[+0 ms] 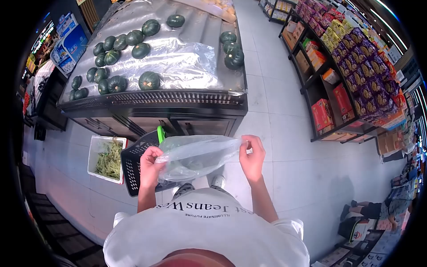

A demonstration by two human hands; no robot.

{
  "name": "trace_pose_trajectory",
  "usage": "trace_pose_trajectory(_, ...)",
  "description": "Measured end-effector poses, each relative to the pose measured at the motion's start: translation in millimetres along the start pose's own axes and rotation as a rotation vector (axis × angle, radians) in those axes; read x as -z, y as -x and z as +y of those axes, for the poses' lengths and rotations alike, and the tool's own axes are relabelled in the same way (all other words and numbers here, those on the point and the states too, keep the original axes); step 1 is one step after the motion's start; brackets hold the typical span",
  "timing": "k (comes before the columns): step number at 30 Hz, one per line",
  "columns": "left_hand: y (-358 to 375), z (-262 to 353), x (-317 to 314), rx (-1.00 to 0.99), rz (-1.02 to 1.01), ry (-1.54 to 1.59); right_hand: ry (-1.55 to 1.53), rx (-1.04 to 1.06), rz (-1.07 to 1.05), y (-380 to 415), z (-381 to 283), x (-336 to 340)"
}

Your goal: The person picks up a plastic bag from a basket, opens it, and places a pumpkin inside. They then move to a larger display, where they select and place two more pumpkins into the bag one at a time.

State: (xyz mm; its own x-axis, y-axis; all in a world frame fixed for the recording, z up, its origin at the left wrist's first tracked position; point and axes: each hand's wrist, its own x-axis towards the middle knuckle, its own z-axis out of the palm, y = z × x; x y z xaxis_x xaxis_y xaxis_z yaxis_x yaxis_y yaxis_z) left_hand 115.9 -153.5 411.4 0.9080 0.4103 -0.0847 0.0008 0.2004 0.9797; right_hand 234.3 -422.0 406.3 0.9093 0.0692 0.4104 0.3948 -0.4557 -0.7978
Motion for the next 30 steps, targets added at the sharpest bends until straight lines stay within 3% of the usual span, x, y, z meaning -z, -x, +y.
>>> trace_pose_trajectory(2, -7, 1, -27, 0.05, -0.101, 0.08, 0.015, 0.078, 0.062, -7, 9, 13)
trace_pose_trajectory(5, -15, 7, -60, 0.123, -0.043, 0.084, 0.037, 0.126, 0.088, -15, -13, 22)
trace_pose_trajectory(8, -30, 10, -74, 0.089, -0.035, 0.074, 0.164, 0.375, 0.184, -21, -17, 25)
trace_pose_trajectory(11, -46, 12, -78, 0.119, -0.053, 0.199, -0.213, 0.57, -0.032, -23, -2, 13)
trace_pose_trajectory(12, -52, 15, -79, 0.15, -0.055, 0.276, -0.324, 0.582, -0.215, -27, 0, 11)
trace_pose_trajectory(15, -72, 23, -79, 0.155, -0.034, 0.429, 0.038, 0.376, -0.665, -49, -10, 10)
trace_pose_trajectory(16, -79, 26, -76, 0.115, 0.011, 0.446, 0.169, 0.46, -0.79, -55, 8, 3)
trace_pose_trajectory(18, -95, 29, -64, 0.038, 0.054, 0.443, 0.156, 0.24, -0.948, -70, 9, 0)
trace_pose_trajectory(22, -129, 41, -47, -0.312, 0.171, -0.385, 0.414, -0.047, -1.345, -116, -13, -18)
trace_pose_trajectory(24, -150, 57, -35, -0.491, 0.24, -0.782, 0.38, 0.014, -1.307, -140, -24, -31)
trace_pose_trajectory(27, -187, 91, -19, -0.59, 0.281, -0.923, 0.336, 0.246, -1.121, -178, -41, -52)
trace_pose_trajectory(30, -222, 120, -9, -0.47, 0.328, -0.607, 0.407, 0.324, -1.049, -231, -51, -77)
